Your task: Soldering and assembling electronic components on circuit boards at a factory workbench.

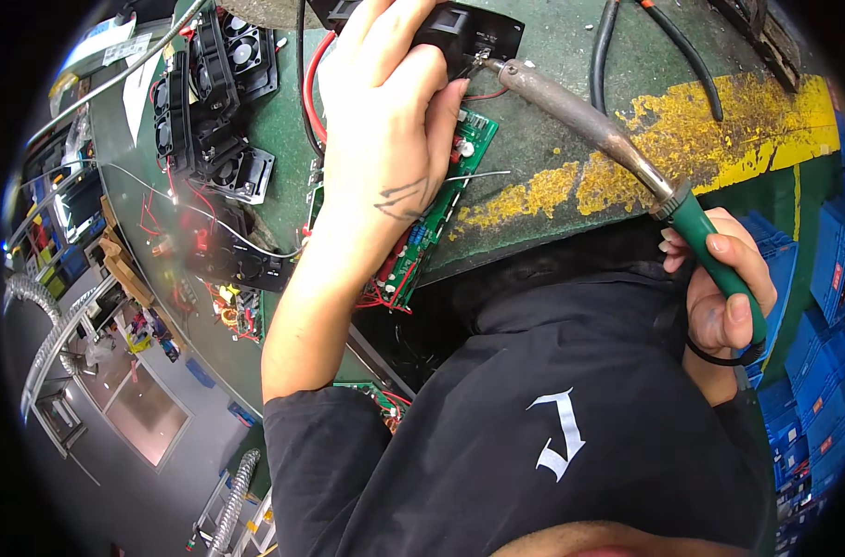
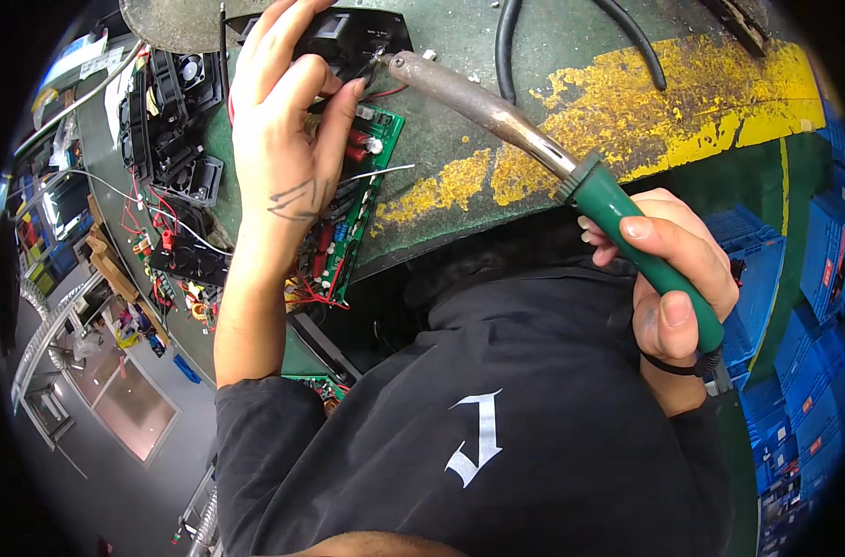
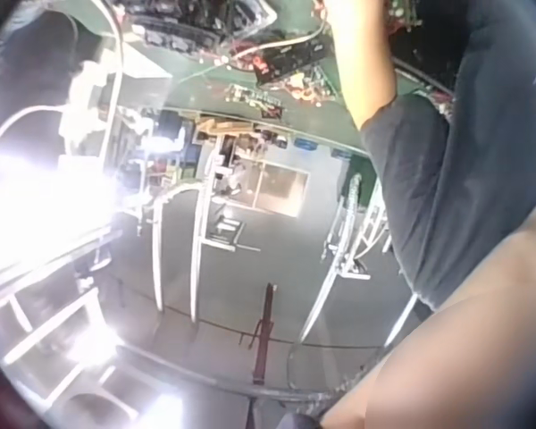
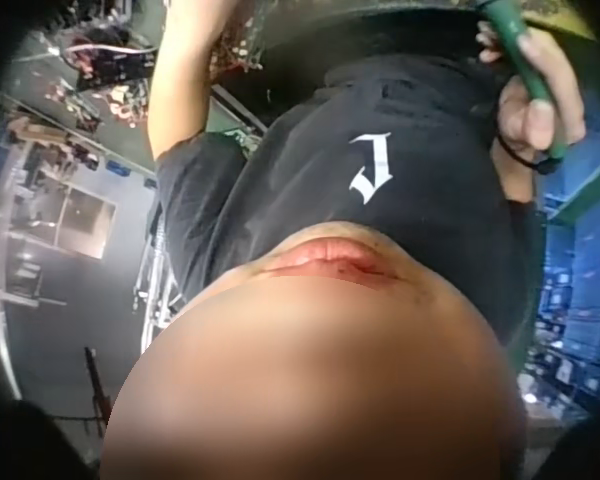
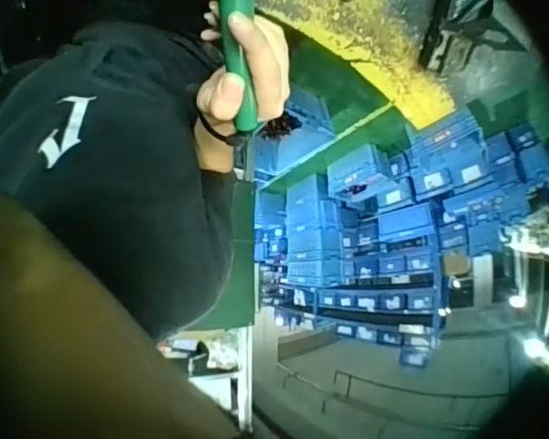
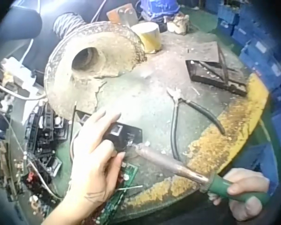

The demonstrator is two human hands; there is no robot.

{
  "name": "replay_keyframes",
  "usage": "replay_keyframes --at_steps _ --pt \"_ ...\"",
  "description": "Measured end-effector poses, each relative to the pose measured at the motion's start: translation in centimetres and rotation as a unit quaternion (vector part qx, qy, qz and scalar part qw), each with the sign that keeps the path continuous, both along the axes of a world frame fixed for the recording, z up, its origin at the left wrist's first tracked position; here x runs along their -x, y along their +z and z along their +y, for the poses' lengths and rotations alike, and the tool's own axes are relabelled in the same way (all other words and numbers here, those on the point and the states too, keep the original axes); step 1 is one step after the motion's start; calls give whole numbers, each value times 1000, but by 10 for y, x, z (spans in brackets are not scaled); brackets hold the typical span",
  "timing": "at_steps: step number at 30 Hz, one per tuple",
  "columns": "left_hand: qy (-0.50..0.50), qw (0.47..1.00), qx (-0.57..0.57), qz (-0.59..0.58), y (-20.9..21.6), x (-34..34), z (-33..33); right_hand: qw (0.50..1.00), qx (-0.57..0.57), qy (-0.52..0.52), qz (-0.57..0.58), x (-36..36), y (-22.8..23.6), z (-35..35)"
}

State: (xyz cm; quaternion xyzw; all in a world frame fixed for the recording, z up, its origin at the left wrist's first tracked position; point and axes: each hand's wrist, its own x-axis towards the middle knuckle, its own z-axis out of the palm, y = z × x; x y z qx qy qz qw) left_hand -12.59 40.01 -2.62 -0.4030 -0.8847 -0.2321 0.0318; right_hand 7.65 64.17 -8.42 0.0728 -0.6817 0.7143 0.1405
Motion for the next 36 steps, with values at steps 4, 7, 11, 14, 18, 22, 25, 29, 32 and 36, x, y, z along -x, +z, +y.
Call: replay_keyframes --at_steps 4,7,11,14,18,22,25,29,32,36 --pt "-12 1000 4 12 -2 2 0 1000 -2 -8 -3 -1 1 -1" --pt "-230 843 -464 143 -88 48 6 1000 3 -11 -8 0 5 -8" --pt "-232 844 -458 156 -91 50 9 1000 -3 -24 -15 0 7 -7" --pt "-232 843 -459 156 -70 38 8 1000 -7 -26 -15 0 7 -8" --pt "-29 998 26 56 -1 1 -4 999 -15 -29 -10 -1 7 -9" --pt "-32 997 31 62 -2 2 -4 1000 -19 -7 13 -4 2 -3" --pt "-34 996 36 68 -2 2 -4 1000 -13 -8 14 -5 2 -3" --pt "-39 996 34 69 -2 2 -2 1000 -7 -12 19 -4 2 -3" --pt "-34 996 39 71 -2 1 -3 1000 6 -2 14 -4 2 -4" --pt "-33 996 39 73 -2 1 -3 1000 8 -8 9 -3 2 -7"
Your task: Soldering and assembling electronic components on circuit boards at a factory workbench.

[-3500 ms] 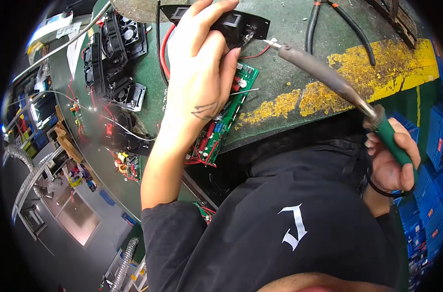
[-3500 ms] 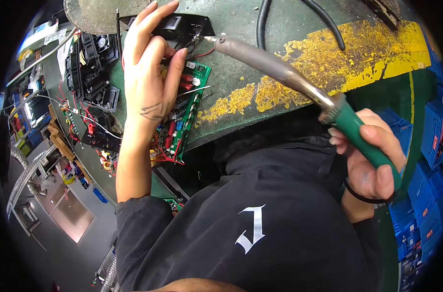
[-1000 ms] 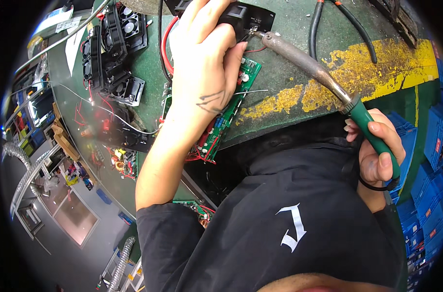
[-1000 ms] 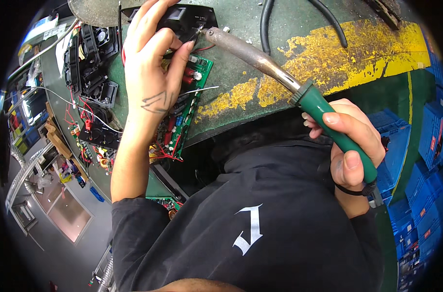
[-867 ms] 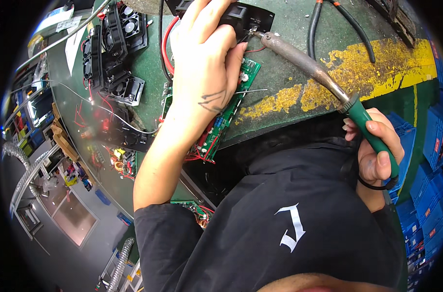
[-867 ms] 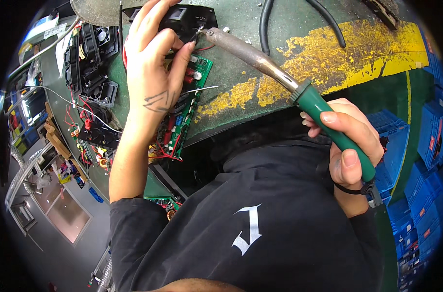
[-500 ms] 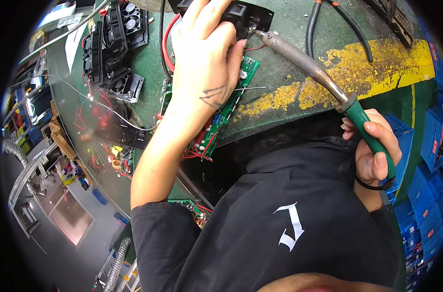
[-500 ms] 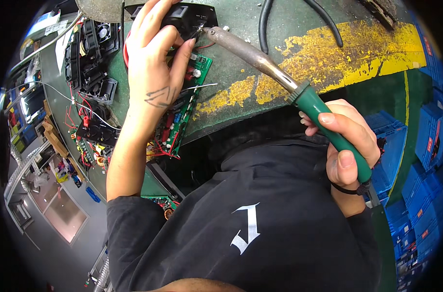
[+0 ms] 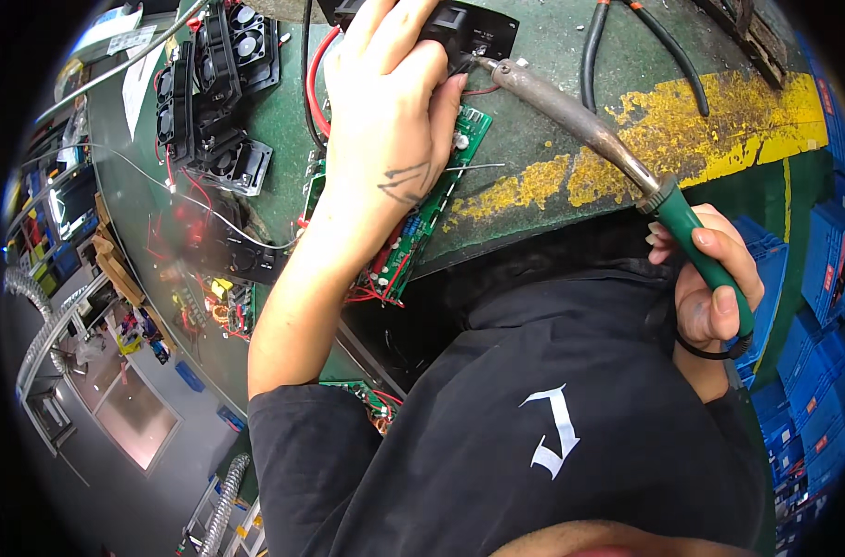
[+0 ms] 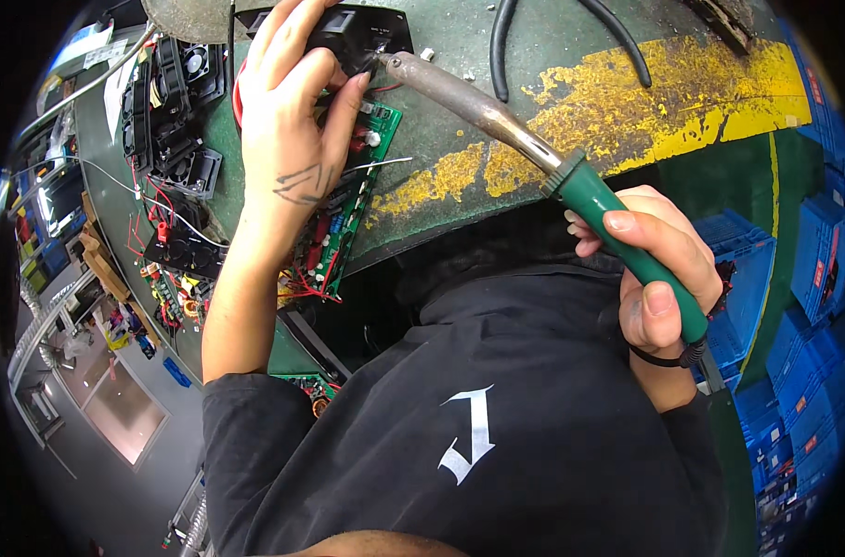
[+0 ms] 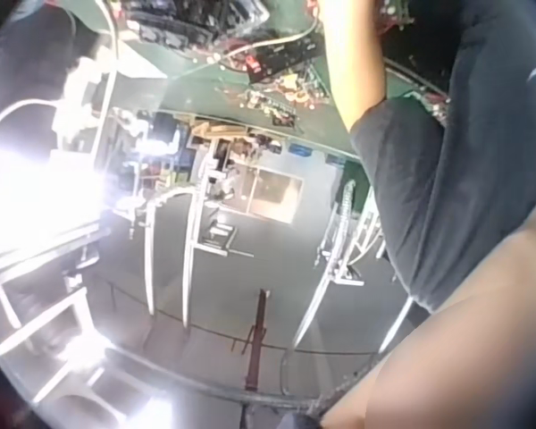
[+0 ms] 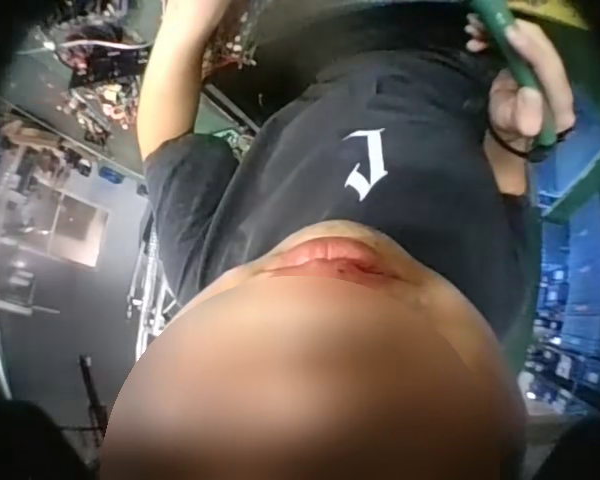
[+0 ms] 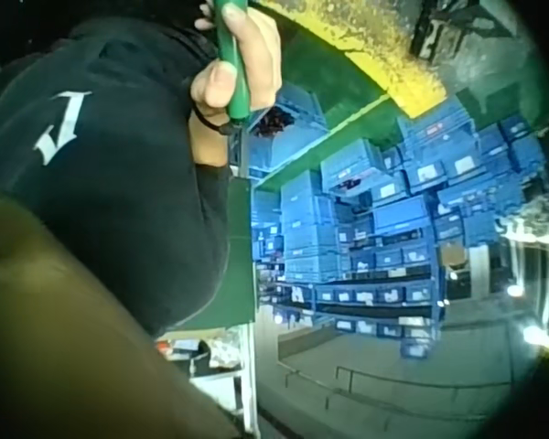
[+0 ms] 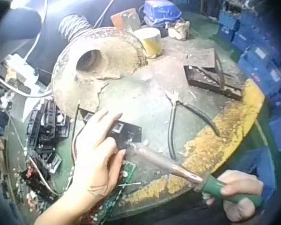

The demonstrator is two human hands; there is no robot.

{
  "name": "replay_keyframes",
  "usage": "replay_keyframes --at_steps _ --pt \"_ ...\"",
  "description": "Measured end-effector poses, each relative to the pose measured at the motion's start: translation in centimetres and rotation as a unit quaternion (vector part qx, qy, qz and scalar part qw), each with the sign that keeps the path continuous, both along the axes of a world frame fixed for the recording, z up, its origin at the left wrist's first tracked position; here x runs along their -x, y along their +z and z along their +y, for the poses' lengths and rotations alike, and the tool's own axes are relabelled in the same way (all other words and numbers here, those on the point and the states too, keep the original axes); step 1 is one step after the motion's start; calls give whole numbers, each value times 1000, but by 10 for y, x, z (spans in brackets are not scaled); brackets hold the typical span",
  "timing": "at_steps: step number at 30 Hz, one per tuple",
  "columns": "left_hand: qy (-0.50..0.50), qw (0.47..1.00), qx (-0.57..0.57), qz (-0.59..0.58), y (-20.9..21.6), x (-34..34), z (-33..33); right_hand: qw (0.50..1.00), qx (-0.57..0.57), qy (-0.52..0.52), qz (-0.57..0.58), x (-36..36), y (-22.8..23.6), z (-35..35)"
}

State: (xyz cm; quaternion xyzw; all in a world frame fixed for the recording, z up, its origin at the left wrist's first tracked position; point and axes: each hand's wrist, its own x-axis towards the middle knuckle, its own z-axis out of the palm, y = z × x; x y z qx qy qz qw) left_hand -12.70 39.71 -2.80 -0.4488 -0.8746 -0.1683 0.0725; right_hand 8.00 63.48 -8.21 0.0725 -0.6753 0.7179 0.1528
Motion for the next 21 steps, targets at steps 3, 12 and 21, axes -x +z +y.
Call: replay_keyframes --at_steps 3,12,21 --pt "-4 1000 -7 -1 -1 1 0 1000 -4 -6 -4 1 0 0" --pt "-18 1000 -13 2 0 2 -1 1000 -10 -26 -12 2 0 -2" --pt "-17 1000 -11 12 0 1 -2 998 31 -38 -29 -3 -4 -2"
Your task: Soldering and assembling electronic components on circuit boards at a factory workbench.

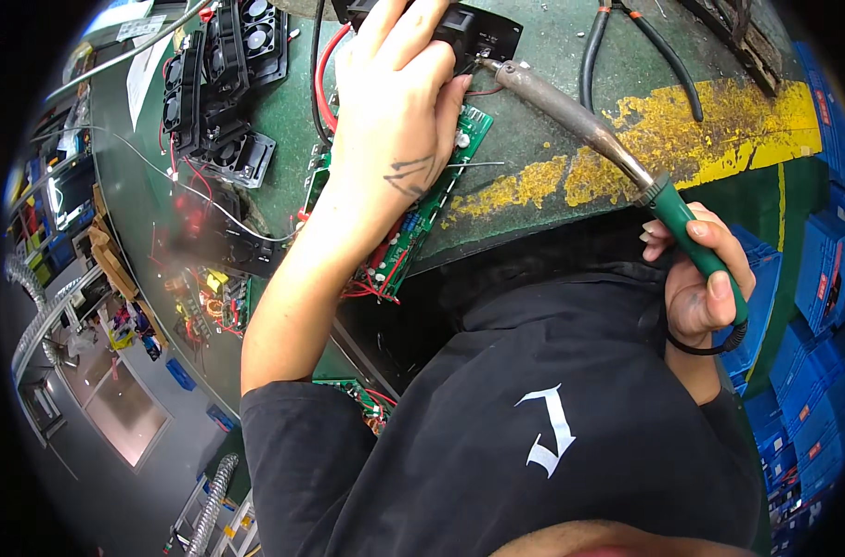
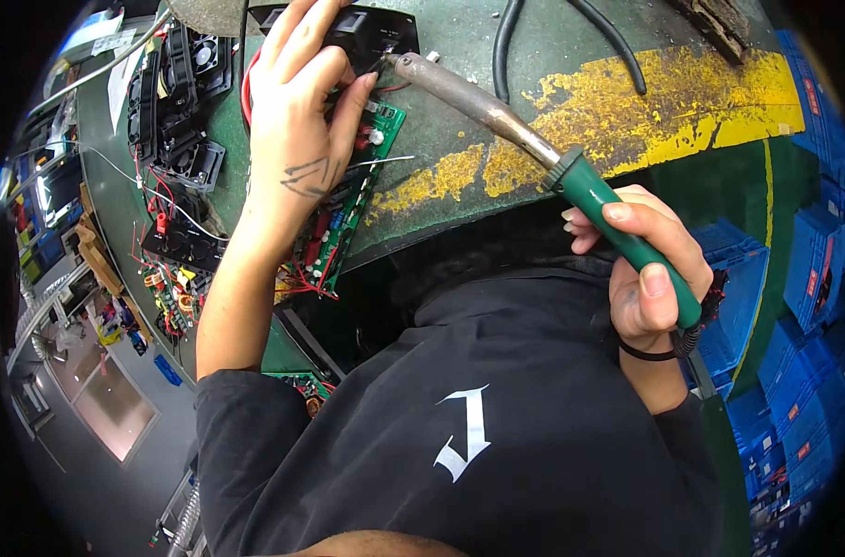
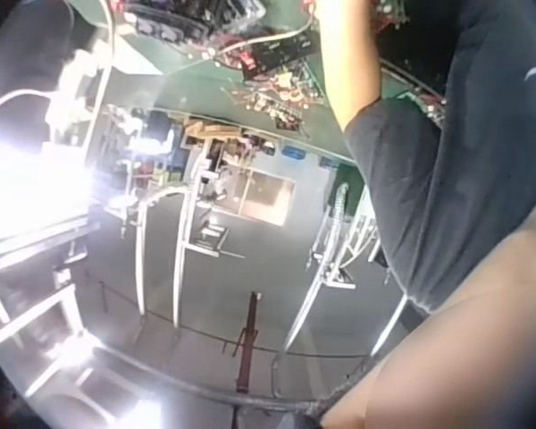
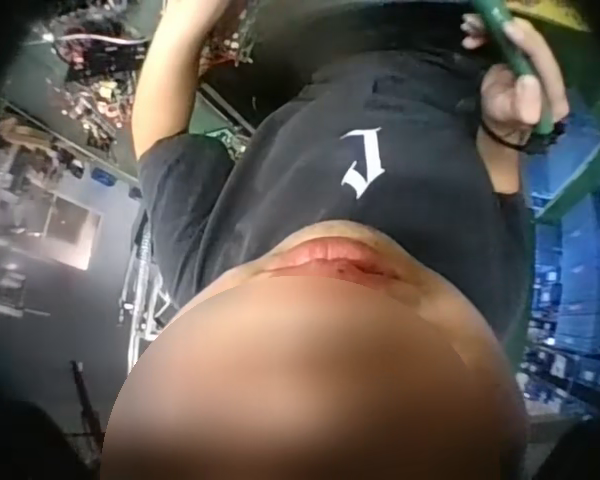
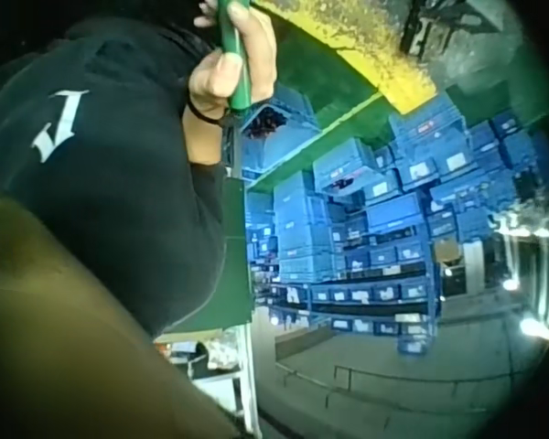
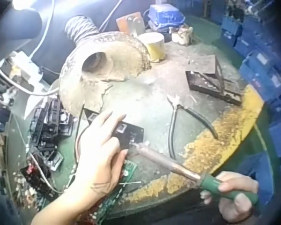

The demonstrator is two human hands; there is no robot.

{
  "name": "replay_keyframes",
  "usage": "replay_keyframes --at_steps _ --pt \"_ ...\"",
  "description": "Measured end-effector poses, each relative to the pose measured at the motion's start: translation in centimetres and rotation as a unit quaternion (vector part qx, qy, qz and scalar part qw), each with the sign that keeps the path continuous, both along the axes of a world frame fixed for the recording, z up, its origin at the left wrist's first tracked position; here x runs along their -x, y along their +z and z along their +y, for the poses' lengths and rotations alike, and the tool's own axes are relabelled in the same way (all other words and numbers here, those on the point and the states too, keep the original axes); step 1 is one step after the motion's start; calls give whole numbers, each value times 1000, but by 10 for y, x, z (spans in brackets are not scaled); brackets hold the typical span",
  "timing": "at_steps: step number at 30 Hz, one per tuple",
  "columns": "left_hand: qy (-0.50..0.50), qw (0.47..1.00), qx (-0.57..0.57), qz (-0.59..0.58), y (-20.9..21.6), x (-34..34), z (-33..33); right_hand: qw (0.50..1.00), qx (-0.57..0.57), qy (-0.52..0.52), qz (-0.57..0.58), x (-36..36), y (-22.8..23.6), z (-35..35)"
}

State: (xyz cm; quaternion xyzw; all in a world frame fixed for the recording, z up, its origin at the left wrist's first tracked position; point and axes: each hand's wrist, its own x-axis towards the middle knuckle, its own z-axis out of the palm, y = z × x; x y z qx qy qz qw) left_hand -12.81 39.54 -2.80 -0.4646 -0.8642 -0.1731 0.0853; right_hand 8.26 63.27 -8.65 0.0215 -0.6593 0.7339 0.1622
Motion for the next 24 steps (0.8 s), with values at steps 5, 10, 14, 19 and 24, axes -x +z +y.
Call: replay_keyframes --at_steps 5,10,14,19,24 --pt "-1 1000 -6 -10 1 0 1 999 37 -3 8 -10 -2 3" --pt "1 1000 -3 -3 0 0 1 999 38 -11 12 -16 0 11" --pt "-1 1000 6 5 -22 13 4 998 66 -10 9 -20 -1 15" --pt "-8 1000 -1 1 -1 2 9 996 79 -31 0 -26 -2 25" --pt "-130 963 -230 48 -26 13 12 995 90 -44 -10 -30 -6 25"
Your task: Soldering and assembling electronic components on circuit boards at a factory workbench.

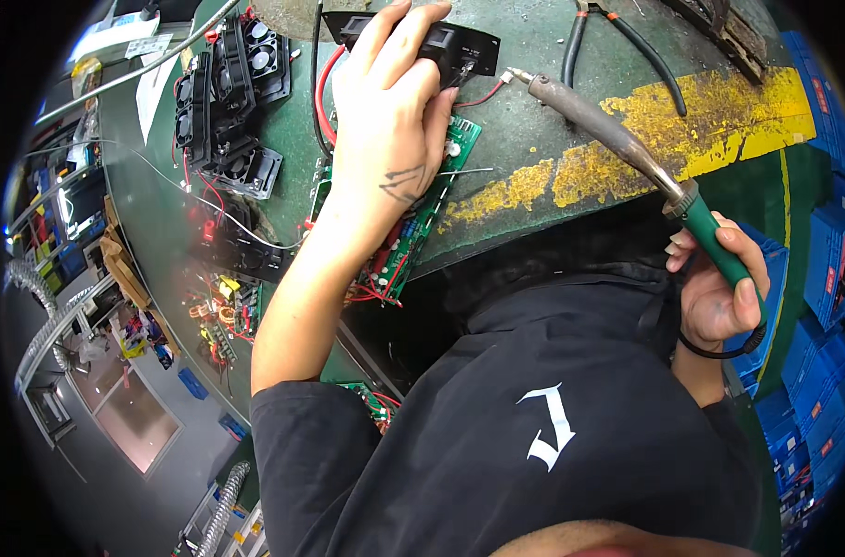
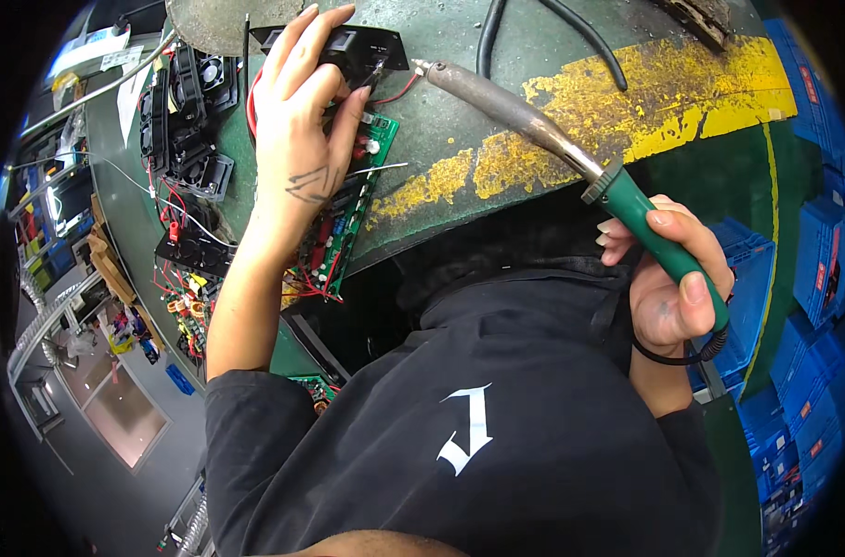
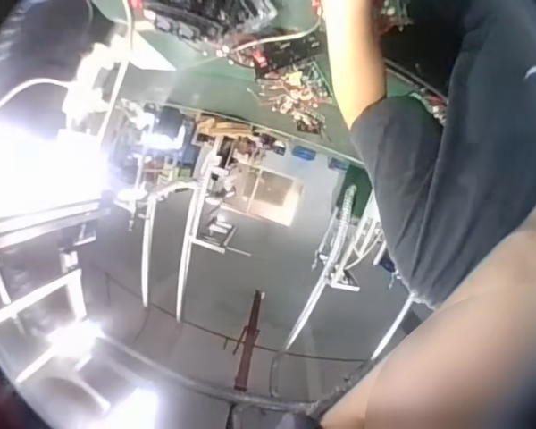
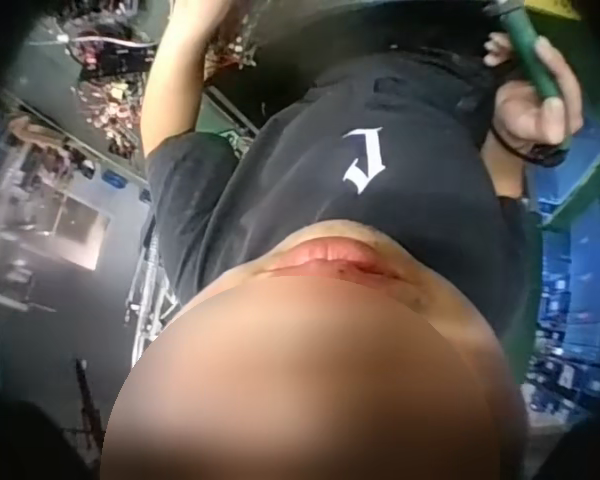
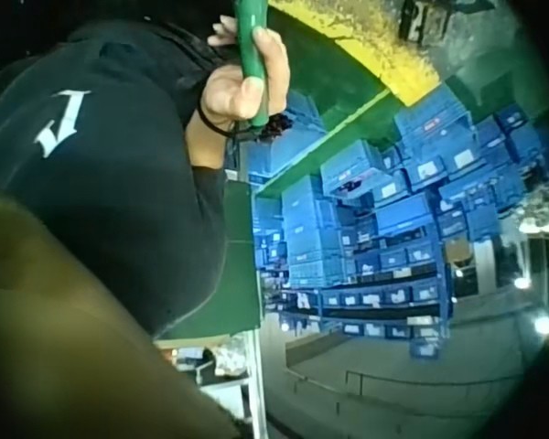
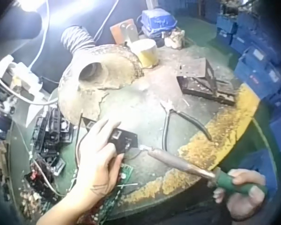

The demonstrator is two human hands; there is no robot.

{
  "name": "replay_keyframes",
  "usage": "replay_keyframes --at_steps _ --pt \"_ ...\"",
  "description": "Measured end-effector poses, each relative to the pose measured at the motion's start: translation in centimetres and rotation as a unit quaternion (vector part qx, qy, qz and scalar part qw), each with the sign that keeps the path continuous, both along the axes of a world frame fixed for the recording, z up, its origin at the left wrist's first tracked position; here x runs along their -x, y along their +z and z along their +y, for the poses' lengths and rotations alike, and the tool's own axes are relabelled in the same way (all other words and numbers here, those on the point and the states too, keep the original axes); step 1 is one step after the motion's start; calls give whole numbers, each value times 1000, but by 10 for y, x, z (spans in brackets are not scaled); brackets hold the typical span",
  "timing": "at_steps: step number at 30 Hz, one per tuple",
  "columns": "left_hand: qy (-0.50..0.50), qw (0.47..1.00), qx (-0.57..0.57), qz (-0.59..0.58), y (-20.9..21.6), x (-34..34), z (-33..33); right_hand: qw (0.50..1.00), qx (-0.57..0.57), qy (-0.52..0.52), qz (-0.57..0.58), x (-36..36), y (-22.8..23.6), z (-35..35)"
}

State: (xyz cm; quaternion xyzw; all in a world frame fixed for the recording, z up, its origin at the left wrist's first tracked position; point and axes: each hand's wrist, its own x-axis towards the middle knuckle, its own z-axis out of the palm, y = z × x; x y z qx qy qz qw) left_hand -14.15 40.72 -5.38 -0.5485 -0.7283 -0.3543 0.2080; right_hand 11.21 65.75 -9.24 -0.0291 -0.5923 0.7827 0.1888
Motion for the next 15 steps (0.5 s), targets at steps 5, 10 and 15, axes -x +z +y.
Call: replay_keyframes --at_steps 5,10,15 --pt "128 964 229 -47 27 -16 -7 1000 21 -17 -3 -4 1 0" --pt "130 963 232 -44 26 -14 -7 999 28 -27 -4 -5 3 2" --pt "122 965 227 -52 27 -11 -8 998 35 -55 -11 -6 0 5"
